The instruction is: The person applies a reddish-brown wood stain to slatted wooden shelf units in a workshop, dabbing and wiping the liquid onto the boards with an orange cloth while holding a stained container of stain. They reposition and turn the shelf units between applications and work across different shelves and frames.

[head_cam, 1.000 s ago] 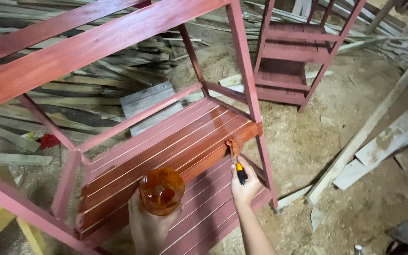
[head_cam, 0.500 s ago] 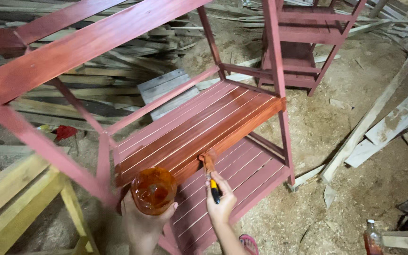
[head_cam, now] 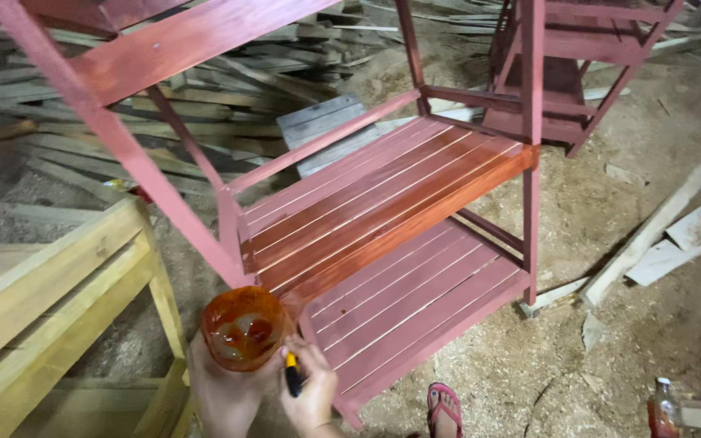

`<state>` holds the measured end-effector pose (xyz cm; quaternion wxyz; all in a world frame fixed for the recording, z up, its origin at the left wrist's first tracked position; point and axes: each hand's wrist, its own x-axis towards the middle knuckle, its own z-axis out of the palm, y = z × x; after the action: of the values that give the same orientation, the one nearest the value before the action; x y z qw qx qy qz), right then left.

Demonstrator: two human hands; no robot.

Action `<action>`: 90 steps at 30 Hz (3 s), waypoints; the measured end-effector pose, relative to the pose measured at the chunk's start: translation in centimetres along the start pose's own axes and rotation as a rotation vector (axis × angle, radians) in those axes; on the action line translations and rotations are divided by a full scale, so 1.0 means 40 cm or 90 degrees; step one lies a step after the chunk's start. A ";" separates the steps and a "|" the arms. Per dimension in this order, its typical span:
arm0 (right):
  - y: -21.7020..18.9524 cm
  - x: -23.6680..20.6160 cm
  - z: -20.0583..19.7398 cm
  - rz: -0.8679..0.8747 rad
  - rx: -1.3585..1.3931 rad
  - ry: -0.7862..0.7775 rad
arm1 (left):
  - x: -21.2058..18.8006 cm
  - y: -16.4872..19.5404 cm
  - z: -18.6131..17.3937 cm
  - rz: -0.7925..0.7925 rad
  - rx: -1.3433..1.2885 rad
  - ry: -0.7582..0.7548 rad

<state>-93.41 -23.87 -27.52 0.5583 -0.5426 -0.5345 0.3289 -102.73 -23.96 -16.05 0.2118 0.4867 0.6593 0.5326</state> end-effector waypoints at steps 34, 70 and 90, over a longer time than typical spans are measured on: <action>0.224 0.676 -0.564 -0.058 0.006 -0.122 | 0.064 0.193 0.312 0.051 -0.064 0.012; 0.106 1.352 -1.239 0.006 0.146 0.018 | 0.203 0.525 1.013 -0.015 0.036 -0.092; -0.371 1.825 -0.943 -0.262 0.277 -0.085 | 0.474 0.800 1.056 0.036 0.071 0.010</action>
<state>-45.10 32.79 10.25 0.6802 -0.2677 -0.5854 0.3506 -64.00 12.15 3.08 0.1642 0.5119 0.6754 0.5047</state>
